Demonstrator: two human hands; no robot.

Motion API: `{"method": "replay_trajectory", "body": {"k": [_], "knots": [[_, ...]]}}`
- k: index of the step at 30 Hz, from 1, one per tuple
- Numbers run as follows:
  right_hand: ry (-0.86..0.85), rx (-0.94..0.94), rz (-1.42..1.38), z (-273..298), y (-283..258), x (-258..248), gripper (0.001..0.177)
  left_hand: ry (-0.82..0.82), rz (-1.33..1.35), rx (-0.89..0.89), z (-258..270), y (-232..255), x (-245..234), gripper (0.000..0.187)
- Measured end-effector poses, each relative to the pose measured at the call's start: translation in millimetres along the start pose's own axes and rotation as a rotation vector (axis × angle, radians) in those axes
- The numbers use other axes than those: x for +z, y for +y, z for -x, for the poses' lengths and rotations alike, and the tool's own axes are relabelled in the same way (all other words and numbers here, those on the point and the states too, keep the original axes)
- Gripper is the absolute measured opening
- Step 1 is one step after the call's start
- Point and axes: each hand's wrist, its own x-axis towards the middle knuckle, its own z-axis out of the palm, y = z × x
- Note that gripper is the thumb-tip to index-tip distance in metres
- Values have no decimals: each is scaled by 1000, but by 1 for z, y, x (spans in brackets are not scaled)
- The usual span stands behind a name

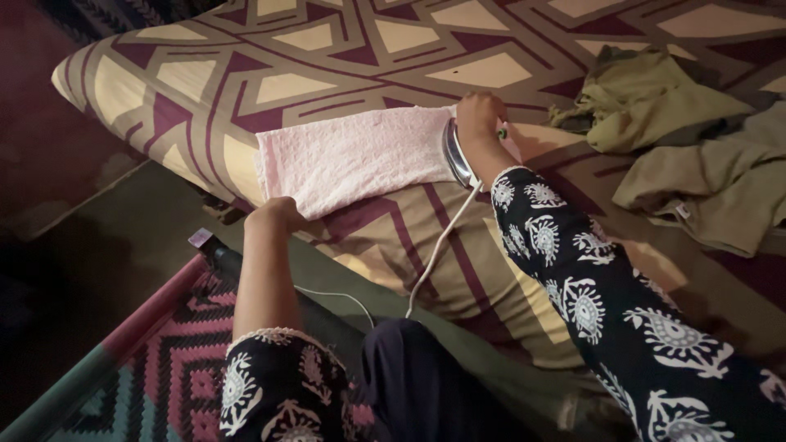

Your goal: The person irons a small pink cloth laid on a patterned bed. They use an electric iron to smooth the fabric, repeatedly moving the iron back and forth and adjusting the cloth's position with their hands.

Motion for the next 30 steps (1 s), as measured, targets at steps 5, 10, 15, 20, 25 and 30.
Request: {"method": "replay_trajectory", "body": {"k": [5, 10, 15, 20, 25, 30], "knots": [[13, 40, 5, 6, 0, -3, 29, -8, -22, 0, -28, -10, 16, 66], [22, 17, 47, 4, -3, 3, 24, 0, -19, -16, -40, -24, 25, 58], [65, 85, 51, -9, -10, 21, 21, -74, 25, -47, -32, -17, 19, 64], [142, 139, 25, -14, -13, 33, 19, -43, -7, 22, -22, -4, 13, 93], [48, 67, 73, -18, -11, 26, 19, -52, 3, 12, -15, 0, 9, 97], [7, 61, 39, -21, -10, 21, 20, -29, -4, 13, -23, -5, 16, 90]]}}
